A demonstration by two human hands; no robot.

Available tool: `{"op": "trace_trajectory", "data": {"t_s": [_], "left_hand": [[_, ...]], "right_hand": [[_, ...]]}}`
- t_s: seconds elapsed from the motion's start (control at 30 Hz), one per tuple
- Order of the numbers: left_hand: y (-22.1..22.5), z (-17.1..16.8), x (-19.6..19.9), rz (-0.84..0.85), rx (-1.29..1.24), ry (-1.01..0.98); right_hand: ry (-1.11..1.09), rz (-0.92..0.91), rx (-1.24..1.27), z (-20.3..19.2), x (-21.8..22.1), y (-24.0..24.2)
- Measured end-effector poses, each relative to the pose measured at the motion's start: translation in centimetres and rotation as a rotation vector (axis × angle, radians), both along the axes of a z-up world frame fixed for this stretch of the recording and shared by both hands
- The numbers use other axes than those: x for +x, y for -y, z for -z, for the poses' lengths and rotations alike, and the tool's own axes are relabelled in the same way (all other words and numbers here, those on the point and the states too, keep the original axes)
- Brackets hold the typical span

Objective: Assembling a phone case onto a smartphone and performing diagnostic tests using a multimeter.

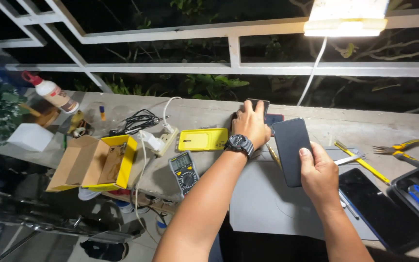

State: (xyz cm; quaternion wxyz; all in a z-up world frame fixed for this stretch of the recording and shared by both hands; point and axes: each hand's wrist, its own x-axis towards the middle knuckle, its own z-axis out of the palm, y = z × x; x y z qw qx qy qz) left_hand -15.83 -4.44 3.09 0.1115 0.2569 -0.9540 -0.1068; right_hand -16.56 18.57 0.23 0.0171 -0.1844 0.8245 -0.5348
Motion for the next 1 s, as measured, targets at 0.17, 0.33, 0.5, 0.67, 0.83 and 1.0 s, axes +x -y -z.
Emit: {"op": "trace_trajectory", "data": {"t_s": [0.17,0.33,0.5,0.67,0.83,1.0], "left_hand": [[0.7,2.2,-1.1,-0.014,-0.044,-0.009],[1.3,3.4,-0.8,-0.026,-0.051,-0.015],[1.9,3.5,1.0,0.009,-0.053,-0.095],[4.1,5.4,5.3,0.097,-0.411,-0.184],[4.9,5.4,10.8,0.247,-0.791,-0.221],[3.9,3.5,13.5,0.279,-0.835,0.492]], "right_hand": [[0.051,0.0,0.017,-0.4,-0.3,0.1],[0.048,-0.02,0.022,-0.2,-0.1,0.6],[0.016,-0.02,-0.012,-0.8,0.2,0.2],[-0.036,-0.014,0.016,0.2,-0.6,-0.6],[-0.083,-0.034,0.044,1.3,-1.0,-0.7],[-0.081,-0.08,0.092,1.4,-0.6,-0.2]]}}
